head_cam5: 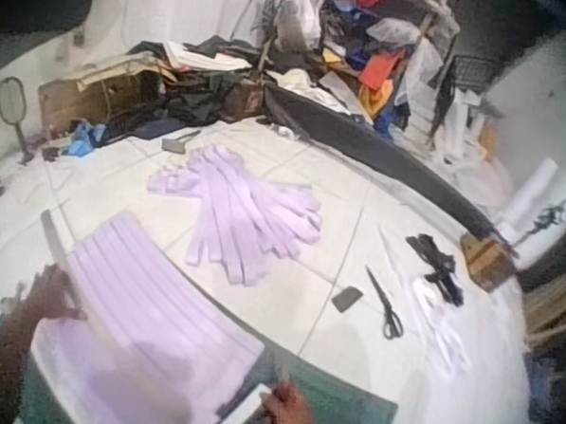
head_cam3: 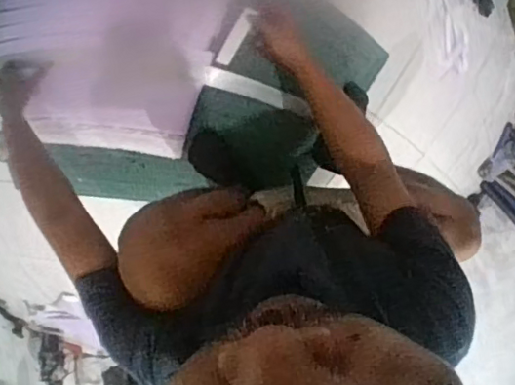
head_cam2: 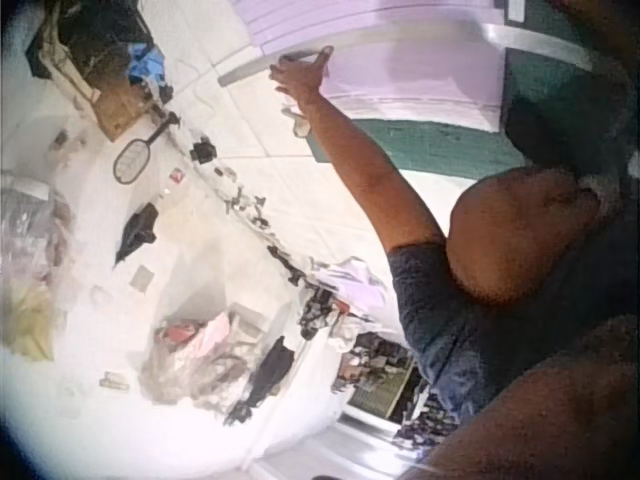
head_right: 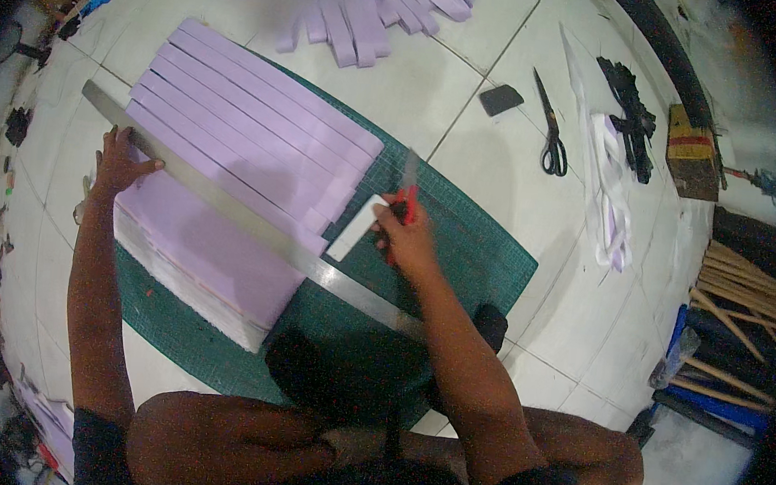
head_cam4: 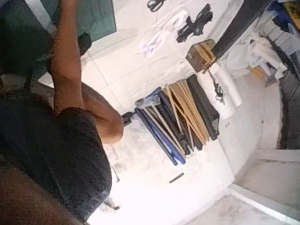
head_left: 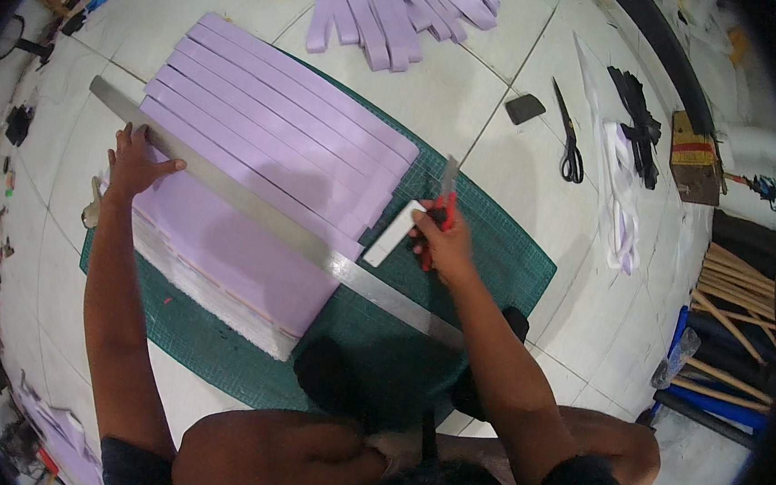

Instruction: The person cuts a stack of purple fabric into strips using a rotary cutter and a metal ruler on a cutting mat.

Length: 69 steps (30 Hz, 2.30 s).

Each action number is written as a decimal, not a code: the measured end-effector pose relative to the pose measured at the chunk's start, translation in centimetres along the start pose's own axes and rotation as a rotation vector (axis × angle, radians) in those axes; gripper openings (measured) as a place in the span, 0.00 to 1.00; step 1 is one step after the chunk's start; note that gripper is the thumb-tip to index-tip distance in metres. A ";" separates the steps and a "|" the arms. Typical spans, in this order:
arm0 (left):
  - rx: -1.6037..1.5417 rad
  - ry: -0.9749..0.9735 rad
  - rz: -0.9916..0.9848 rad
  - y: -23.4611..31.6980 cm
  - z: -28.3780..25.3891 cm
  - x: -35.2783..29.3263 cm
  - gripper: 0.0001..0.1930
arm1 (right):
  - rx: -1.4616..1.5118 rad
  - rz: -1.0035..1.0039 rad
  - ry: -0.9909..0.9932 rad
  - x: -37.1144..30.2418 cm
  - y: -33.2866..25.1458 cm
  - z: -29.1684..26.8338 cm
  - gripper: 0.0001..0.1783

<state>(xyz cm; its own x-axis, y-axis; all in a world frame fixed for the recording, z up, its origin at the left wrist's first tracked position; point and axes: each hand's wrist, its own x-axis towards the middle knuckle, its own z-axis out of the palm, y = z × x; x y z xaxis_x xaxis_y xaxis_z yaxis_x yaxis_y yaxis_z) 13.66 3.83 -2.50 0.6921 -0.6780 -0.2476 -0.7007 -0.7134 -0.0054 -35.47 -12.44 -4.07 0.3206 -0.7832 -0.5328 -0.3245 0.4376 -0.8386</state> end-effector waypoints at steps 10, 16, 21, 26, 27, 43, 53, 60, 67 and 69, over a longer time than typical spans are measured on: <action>-0.002 0.171 0.102 2.0 2.3 -4.9 0.17 | -0.622 -0.228 0.350 -1.6 -0.2 -7.4 0.22; -0.027 -0.158 -0.006 6.4 -0.6 -7.6 0.63 | -0.528 -0.191 -0.092 -2.7 -4.2 0.4 0.23; 0.111 -0.302 -0.064 8.0 -0.3 -6.8 0.81 | -0.941 -0.473 -0.340 -2.9 -6.5 8.6 0.23; 0.084 -0.255 -0.082 7.4 0.5 -7.2 0.82 | -1.145 -0.489 -0.480 -2.0 -7.6 15.3 0.18; 0.070 -0.253 -0.086 7.4 0.3 -7.3 0.81 | -1.155 -0.473 -0.530 -1.4 -7.5 16.5 0.17; 0.143 -0.210 -0.048 7.9 0.3 -6.7 0.80 | -1.097 -0.712 -0.579 2.9 -6.8 25.3 0.16; 0.183 -0.306 -0.078 8.7 -1.6 -6.4 0.79 | -1.249 -0.320 -0.708 0.4 -10.5 21.5 0.18; 0.158 -0.250 -0.067 7.7 -0.1 -6.9 0.79 | -1.409 -0.036 -0.740 -5.6 -8.2 10.2 0.16; 0.143 -0.290 -0.083 8.5 -1.0 -6.5 0.79 | -1.570 0.043 -0.794 -9.1 -7.2 2.5 0.15; 0.130 -0.283 -0.079 8.8 -1.0 -6.5 0.79 | -1.581 0.120 -0.721 -8.7 -4.7 1.1 0.15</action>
<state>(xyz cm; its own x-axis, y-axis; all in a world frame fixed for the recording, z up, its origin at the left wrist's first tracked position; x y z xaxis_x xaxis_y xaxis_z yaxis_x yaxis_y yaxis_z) 3.20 1.78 -0.02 0.6826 -0.5320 -0.5010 -0.6753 -0.7212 -0.1543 -35.77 -7.26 4.41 0.3875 -0.2517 -0.8868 -0.7165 -0.6876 -0.1178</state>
